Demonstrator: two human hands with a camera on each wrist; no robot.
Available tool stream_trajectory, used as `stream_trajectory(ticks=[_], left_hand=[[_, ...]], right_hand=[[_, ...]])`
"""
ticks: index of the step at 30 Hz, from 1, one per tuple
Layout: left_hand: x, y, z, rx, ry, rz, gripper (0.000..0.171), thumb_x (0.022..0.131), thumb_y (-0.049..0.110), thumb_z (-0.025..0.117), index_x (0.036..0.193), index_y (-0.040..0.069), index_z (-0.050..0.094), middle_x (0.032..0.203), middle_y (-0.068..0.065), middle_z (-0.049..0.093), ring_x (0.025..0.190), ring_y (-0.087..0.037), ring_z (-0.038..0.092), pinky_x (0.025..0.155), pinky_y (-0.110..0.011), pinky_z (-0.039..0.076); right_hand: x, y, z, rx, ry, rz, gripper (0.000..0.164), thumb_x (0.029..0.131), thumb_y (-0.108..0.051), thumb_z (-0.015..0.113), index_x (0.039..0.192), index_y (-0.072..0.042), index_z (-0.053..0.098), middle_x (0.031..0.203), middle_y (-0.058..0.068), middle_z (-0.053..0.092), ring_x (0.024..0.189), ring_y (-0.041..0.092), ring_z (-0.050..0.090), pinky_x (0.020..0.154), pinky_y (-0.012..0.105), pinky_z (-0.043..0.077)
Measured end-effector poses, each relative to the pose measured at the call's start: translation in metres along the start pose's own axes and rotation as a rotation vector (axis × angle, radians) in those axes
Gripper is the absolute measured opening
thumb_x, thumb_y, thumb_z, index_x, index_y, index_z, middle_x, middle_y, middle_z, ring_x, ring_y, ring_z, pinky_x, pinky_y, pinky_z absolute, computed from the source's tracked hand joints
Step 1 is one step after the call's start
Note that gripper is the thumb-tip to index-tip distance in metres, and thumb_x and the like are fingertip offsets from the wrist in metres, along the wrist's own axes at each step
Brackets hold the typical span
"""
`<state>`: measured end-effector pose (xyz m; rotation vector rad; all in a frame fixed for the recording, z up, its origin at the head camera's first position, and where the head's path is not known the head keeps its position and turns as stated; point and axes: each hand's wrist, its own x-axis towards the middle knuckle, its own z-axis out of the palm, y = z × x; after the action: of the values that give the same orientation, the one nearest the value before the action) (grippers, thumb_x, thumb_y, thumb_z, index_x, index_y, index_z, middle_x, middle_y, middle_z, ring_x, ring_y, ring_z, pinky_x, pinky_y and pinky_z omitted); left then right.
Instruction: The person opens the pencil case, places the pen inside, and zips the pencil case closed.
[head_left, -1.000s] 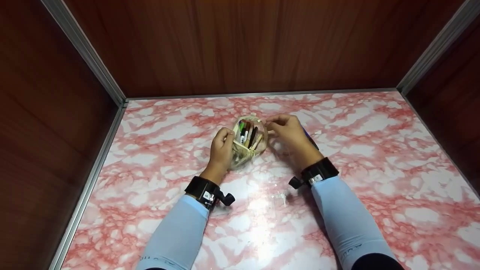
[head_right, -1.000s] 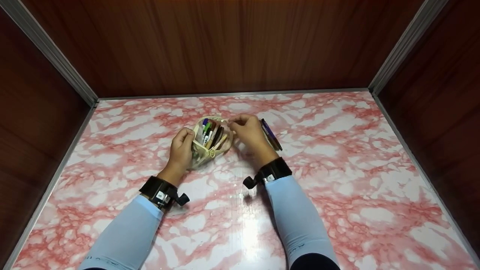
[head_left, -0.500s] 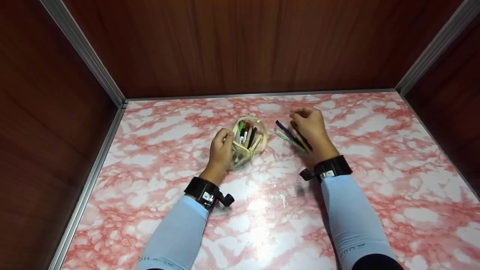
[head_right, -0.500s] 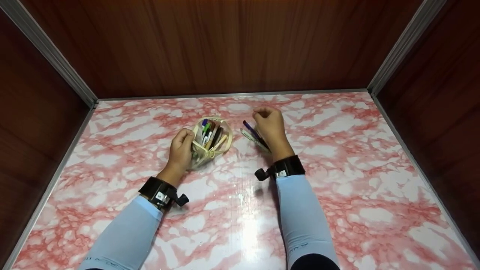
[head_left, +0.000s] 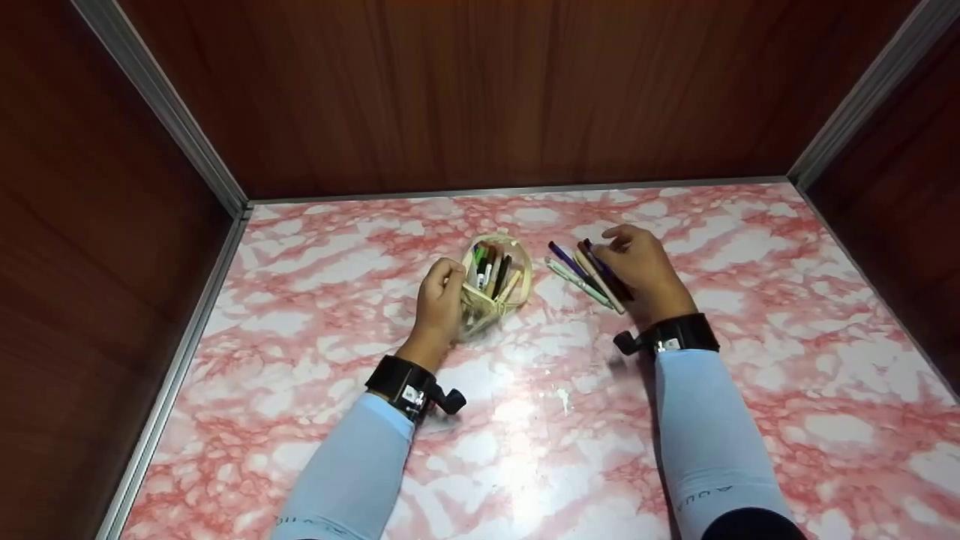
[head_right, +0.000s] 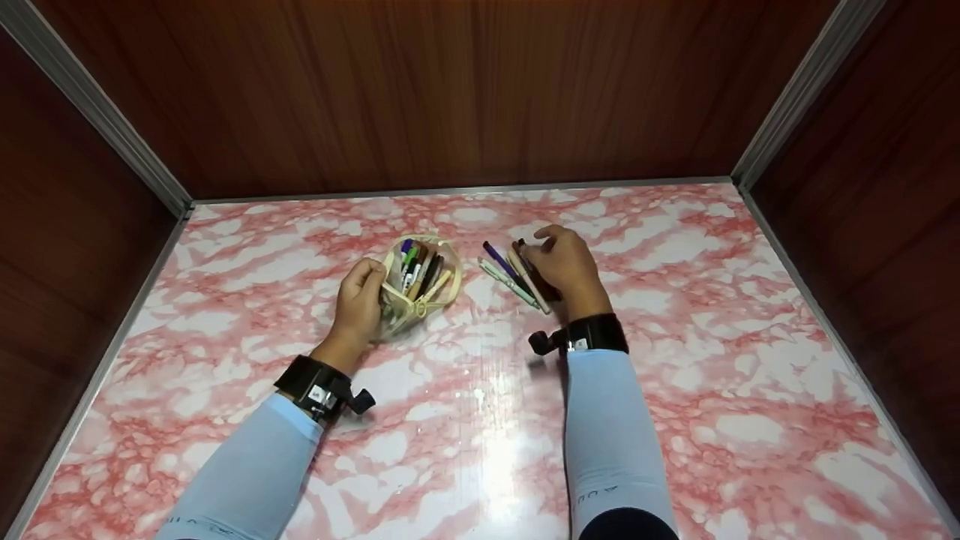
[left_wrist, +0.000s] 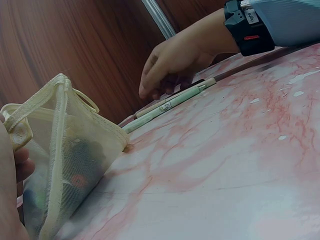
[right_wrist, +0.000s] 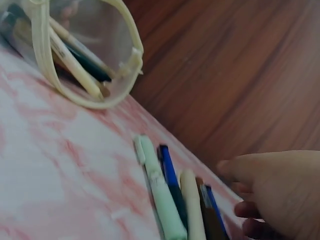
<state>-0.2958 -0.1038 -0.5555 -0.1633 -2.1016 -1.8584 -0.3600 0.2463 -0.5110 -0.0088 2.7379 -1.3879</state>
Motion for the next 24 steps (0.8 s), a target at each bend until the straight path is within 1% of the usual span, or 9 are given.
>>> stream_trajectory(ticks=[3,5,9,12,15,19,21,22,24], left_hand=[[-0.001,0.002,-0.001,-0.01,-0.011,-0.017,0.018,0.111,0.01,0.057,0.102,-0.001,0.067,0.09,0.0,0.056,0.073,-0.01,0.05,0.068,-0.025,0.045],[-0.001,0.003,-0.001,-0.011,-0.013,-0.032,0.018,0.112,0.01,0.057,0.103,-0.002,0.067,0.09,0.0,0.055,0.071,-0.009,0.05,0.066,-0.024,0.045],[0.0,0.001,0.0,-0.008,-0.008,-0.019,0.018,0.111,0.01,0.057,0.102,-0.001,0.068,0.091,0.0,0.056,0.072,-0.01,0.05,0.068,-0.024,0.045],[-0.001,0.0,0.001,-0.002,0.002,-0.01,0.018,0.11,0.01,0.056,0.099,0.003,0.068,0.09,0.001,0.056,0.073,-0.01,0.052,0.068,-0.025,0.046],[-0.001,0.001,0.001,-0.003,-0.001,-0.004,0.019,0.11,0.01,0.056,0.099,0.002,0.068,0.09,0.001,0.057,0.077,-0.011,0.053,0.072,-0.025,0.046],[-0.001,0.003,0.001,0.0,-0.011,0.002,0.02,0.112,0.01,0.056,0.102,-0.002,0.069,0.093,-0.002,0.06,0.083,-0.011,0.054,0.077,-0.026,0.047],[-0.001,0.003,0.0,-0.004,-0.009,0.004,0.02,0.112,0.01,0.056,0.102,-0.002,0.069,0.093,-0.002,0.06,0.081,-0.012,0.054,0.075,-0.026,0.047],[0.0,-0.002,0.0,-0.007,-0.002,0.017,0.02,0.112,0.011,0.057,0.101,0.001,0.069,0.092,-0.002,0.06,0.079,-0.012,0.054,0.074,-0.026,0.047],[0.001,-0.003,0.0,-0.013,0.002,0.022,0.018,0.111,0.011,0.057,0.099,0.004,0.069,0.09,-0.001,0.059,0.076,-0.012,0.053,0.071,-0.026,0.047]], right_hand=[[0.001,0.006,0.0,-0.054,-0.065,0.011,0.061,0.108,-0.047,0.074,0.157,-0.011,0.064,0.144,0.022,0.068,0.117,0.034,0.073,0.091,0.038,0.063],[0.002,0.008,0.0,-0.11,-0.078,-0.001,0.064,0.107,-0.051,0.075,0.157,-0.013,0.065,0.142,0.021,0.07,0.119,0.035,0.072,0.097,0.045,0.062],[0.003,0.012,-0.001,-0.164,-0.086,-0.033,0.066,0.106,-0.056,0.076,0.155,-0.013,0.067,0.138,0.021,0.072,0.121,0.037,0.07,0.105,0.053,0.058],[0.002,0.015,-0.004,-0.152,-0.1,-0.04,0.064,0.108,-0.053,0.074,0.156,-0.011,0.067,0.138,0.022,0.072,0.122,0.038,0.071,0.105,0.054,0.059],[0.001,0.018,-0.006,-0.164,-0.094,-0.057,0.058,0.11,-0.047,0.072,0.154,-0.01,0.069,0.137,0.022,0.074,0.122,0.038,0.071,0.106,0.053,0.058],[0.001,0.018,-0.004,-0.235,-0.059,-0.101,0.053,0.11,-0.043,0.073,0.15,-0.009,0.073,0.134,0.022,0.076,0.122,0.04,0.071,0.109,0.057,0.055],[0.002,0.018,-0.002,-0.251,-0.045,-0.112,0.05,0.11,-0.041,0.073,0.148,-0.008,0.074,0.132,0.022,0.076,0.12,0.04,0.071,0.107,0.058,0.055],[0.003,0.018,-0.001,-0.256,-0.039,-0.116,0.049,0.11,-0.04,0.073,0.147,-0.008,0.075,0.13,0.022,0.077,0.117,0.04,0.071,0.105,0.057,0.055],[0.003,0.018,0.001,-0.263,-0.027,-0.117,0.046,0.11,-0.037,0.073,0.145,-0.007,0.076,0.126,0.021,0.077,0.111,0.037,0.07,0.099,0.053,0.055]])
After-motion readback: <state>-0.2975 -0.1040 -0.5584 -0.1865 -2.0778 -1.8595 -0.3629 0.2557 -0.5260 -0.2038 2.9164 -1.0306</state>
